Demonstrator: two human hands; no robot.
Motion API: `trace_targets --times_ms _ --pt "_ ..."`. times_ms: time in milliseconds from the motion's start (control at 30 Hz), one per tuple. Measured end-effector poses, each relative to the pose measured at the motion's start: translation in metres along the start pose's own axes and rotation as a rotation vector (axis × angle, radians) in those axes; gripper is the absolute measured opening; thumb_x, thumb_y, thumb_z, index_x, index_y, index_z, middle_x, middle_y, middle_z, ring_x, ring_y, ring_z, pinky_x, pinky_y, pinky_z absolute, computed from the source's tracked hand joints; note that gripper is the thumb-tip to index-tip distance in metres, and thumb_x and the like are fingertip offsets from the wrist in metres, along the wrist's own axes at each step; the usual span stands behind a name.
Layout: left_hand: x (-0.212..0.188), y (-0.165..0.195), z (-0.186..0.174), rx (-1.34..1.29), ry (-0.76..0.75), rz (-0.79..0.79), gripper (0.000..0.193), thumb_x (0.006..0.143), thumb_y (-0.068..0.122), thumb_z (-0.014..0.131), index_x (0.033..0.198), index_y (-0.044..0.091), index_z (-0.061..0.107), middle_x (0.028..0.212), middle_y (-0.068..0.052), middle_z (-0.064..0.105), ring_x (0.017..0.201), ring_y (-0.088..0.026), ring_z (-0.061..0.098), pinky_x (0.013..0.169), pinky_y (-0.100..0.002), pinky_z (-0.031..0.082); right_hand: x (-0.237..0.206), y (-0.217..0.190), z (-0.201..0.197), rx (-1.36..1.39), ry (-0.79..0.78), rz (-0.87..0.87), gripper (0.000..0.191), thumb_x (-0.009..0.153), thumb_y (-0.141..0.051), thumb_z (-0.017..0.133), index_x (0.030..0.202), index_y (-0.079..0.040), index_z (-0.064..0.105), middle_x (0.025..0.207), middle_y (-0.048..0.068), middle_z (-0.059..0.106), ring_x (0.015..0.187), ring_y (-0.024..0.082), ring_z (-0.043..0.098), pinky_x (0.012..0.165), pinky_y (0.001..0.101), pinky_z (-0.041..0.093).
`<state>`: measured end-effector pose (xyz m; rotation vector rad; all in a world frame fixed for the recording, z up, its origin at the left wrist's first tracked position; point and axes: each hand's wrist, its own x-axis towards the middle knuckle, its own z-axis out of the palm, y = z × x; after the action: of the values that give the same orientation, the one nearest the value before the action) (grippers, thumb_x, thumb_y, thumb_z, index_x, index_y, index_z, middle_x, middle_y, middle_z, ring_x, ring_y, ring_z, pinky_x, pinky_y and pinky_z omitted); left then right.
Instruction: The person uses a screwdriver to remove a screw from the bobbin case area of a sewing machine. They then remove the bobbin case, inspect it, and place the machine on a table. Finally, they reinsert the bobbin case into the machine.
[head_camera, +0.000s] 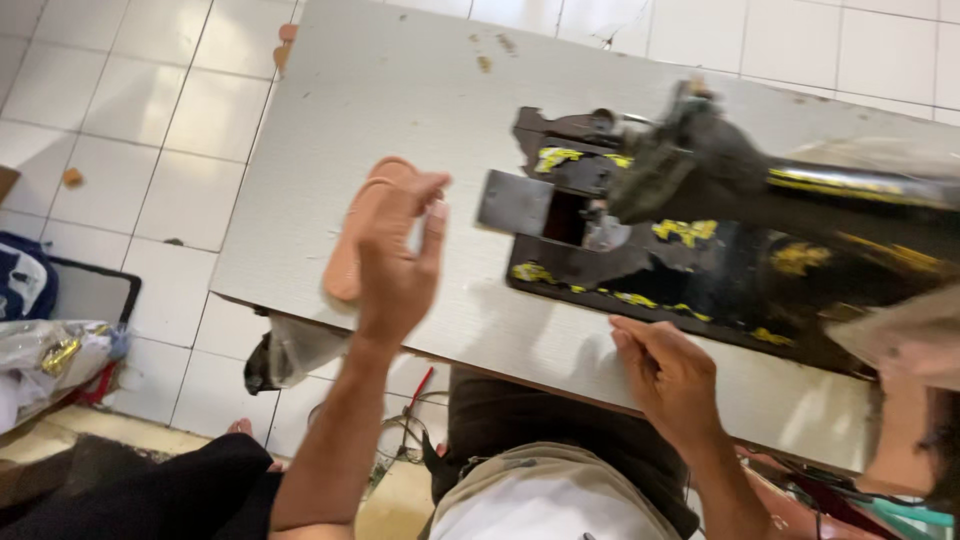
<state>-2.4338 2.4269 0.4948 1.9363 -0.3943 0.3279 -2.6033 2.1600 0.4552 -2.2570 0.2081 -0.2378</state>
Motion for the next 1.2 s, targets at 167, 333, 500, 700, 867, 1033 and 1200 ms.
trace_targets --times_ms 167,333,500,700,867,1033,1200 --pt "-0.012 -0.011 0.027 0.207 -0.191 0.065 0.038 0.100 0.011 0.063 0.136 0.001 0.061 0.139 -0.018 0.062 0.133 -0.031 0.055 0.115 -0.044 0.043 0.014 -0.017 -0.003 -0.052 0.135 -0.045 0.018 0.097 -0.016 0.073 0.113 -0.010 0.078 0.076 0.001 0.068 0.061 0.006 0.055 0.054 0.0245 0.041" --pt "-0.019 -0.010 0.048 0.321 -0.222 0.120 0.046 0.096 0.012 0.067 0.140 -0.001 0.058 0.148 -0.019 0.052 0.139 -0.034 0.046 0.117 -0.045 0.037 0.033 -0.019 0.000 0.003 0.170 0.095 0.024 0.094 -0.015 0.076 0.117 -0.008 0.075 0.084 0.002 0.072 0.068 0.006 0.061 0.061 0.0241 0.050" --pt "-0.025 -0.019 0.056 0.459 -0.170 0.126 0.052 0.098 0.016 0.065 0.144 -0.005 0.055 0.149 -0.023 0.048 0.141 -0.036 0.044 0.120 -0.047 0.034 0.074 -0.025 0.001 -0.133 0.069 -0.088 0.030 0.091 -0.012 0.079 0.120 -0.005 0.074 0.083 0.007 0.068 0.064 0.012 0.059 0.061 0.0271 0.050" --pt "-0.024 -0.026 0.059 0.591 -0.136 0.084 0.050 0.104 0.028 0.060 0.143 -0.002 0.057 0.155 -0.020 0.048 0.147 -0.035 0.037 0.122 -0.048 0.026 0.073 -0.018 -0.003 -0.019 0.103 -0.178 0.022 0.094 -0.007 0.076 0.115 -0.004 0.075 0.087 0.008 0.069 0.068 0.012 0.063 0.060 0.0263 0.051" --pt "-0.028 -0.023 0.078 0.483 -0.215 0.030 0.050 0.101 0.035 0.055 0.137 0.003 0.065 0.158 -0.014 0.047 0.151 -0.034 0.031 0.124 -0.049 0.018 0.070 -0.004 -0.006 0.089 0.125 -0.192 0.015 0.097 -0.006 0.074 0.111 -0.001 0.075 0.091 0.009 0.071 0.071 0.012 0.065 0.062 0.0263 0.051" --pt "-0.037 -0.017 0.095 0.407 -0.256 0.029 0.056 0.101 0.038 0.053 0.143 0.001 0.059 0.160 -0.015 0.046 0.154 -0.033 0.032 0.127 -0.048 0.018 0.072 0.000 -0.009 0.081 0.121 -0.202 0.015 0.097 -0.007 0.074 0.111 -0.002 0.075 0.092 0.009 0.073 0.072 0.012 0.067 0.062 0.0262 0.052" --pt "-0.036 -0.019 0.097 0.489 -0.209 0.084 0.058 0.101 0.034 0.056 0.146 -0.002 0.053 0.158 -0.021 0.046 0.152 -0.035 0.033 0.127 -0.049 0.020 0.075 -0.005 -0.008 0.023 0.153 -0.227 0.013 0.097 -0.007 0.076 0.109 -0.004 0.076 0.090 0.011 0.072 0.071 0.013 0.066 0.064 0.0278 0.051"
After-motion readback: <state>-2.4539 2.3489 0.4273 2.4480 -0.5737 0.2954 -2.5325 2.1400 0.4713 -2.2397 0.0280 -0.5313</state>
